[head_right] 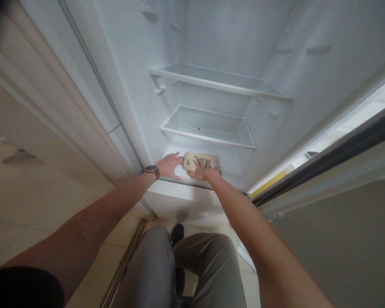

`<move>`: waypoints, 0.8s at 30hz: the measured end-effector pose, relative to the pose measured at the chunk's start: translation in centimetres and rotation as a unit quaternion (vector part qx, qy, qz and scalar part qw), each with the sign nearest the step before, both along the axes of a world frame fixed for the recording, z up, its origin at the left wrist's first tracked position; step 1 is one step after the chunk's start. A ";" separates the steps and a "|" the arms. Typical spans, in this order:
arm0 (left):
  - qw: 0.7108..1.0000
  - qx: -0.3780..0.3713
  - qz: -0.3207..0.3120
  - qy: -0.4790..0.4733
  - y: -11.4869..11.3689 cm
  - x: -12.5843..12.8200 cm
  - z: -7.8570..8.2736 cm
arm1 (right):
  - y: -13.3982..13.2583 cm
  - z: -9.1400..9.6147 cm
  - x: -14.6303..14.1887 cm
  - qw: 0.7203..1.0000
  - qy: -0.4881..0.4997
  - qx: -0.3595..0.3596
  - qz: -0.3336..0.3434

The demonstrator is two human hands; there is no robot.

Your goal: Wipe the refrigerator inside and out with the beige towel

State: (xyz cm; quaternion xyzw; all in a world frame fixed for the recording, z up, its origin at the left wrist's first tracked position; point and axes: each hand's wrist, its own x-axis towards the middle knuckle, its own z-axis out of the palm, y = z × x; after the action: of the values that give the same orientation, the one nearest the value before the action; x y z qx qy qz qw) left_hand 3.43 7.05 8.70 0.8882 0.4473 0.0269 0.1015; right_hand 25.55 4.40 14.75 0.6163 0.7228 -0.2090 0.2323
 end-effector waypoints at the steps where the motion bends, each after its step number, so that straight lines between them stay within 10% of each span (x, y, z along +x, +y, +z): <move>1: 1.000 0.000 0.000 0.000 0.0 0.0 0.0 | 0.1 -0.1 0.0 1.000 0.000 0.001 0.001; 24: 1.000 0.007 0.003 0.000 0.0 0.1 0.0 | 1.0 -0.7 0.2 1.000 0.018 0.007 0.000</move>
State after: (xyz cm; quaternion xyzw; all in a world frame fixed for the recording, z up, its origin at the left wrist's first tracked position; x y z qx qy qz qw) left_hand 3.56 7.05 8.67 0.8873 0.4502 0.0307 0.0951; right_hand 25.74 5.36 14.07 0.6141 0.7284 -0.2150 0.2146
